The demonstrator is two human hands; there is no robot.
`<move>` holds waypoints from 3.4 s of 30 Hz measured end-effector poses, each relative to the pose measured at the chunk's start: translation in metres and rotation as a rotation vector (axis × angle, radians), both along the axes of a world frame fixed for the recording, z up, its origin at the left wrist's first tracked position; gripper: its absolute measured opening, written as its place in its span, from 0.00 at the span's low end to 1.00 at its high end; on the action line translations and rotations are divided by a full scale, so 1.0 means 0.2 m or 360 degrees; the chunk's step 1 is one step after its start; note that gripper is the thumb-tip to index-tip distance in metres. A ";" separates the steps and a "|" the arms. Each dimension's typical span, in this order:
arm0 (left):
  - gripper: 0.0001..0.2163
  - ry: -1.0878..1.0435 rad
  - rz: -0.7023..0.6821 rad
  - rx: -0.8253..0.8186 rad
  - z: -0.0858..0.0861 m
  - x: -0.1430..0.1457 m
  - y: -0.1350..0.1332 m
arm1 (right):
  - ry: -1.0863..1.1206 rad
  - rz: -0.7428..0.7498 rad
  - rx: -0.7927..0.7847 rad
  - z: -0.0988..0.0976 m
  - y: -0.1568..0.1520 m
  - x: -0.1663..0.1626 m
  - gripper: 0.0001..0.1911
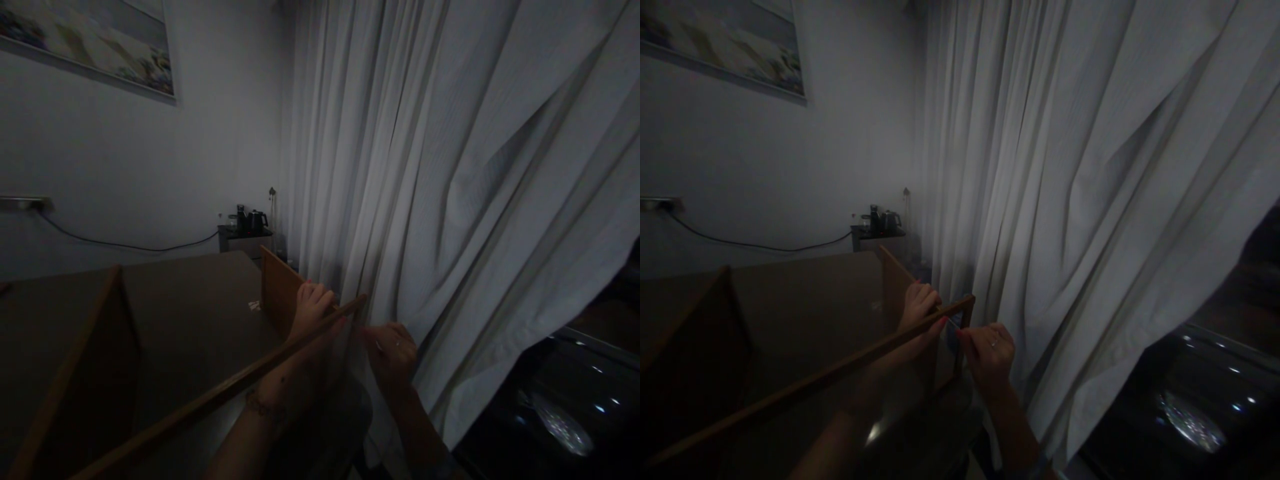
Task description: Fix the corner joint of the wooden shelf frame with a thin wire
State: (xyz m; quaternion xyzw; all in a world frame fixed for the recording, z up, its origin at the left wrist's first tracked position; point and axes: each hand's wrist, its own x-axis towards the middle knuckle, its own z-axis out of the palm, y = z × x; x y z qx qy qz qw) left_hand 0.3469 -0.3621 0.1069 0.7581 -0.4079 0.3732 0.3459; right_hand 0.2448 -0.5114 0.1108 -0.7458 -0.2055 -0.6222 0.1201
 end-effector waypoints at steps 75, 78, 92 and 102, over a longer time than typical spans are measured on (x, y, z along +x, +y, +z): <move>0.25 0.0099 -0.0004 0.0008 -0.01 -0.06 0.04 | 0.0858 0.0194 0.1131 -0.14 0.03 -0.28 0.28; 0.23 0.0103 -0.0022 0.0018 -0.01 -0.06 0.03 | 0.0868 0.0185 0.1111 -0.15 0.03 -0.29 0.28; 0.07 -0.0002 0.0058 0.0051 -0.02 -0.01 -0.01 | 0.0813 0.0154 0.0653 -0.06 0.03 -0.23 0.24; 0.06 0.0228 -0.0055 0.0203 0.06 -0.08 0.03 | 0.0763 0.0044 0.0429 -0.04 0.04 -0.11 0.21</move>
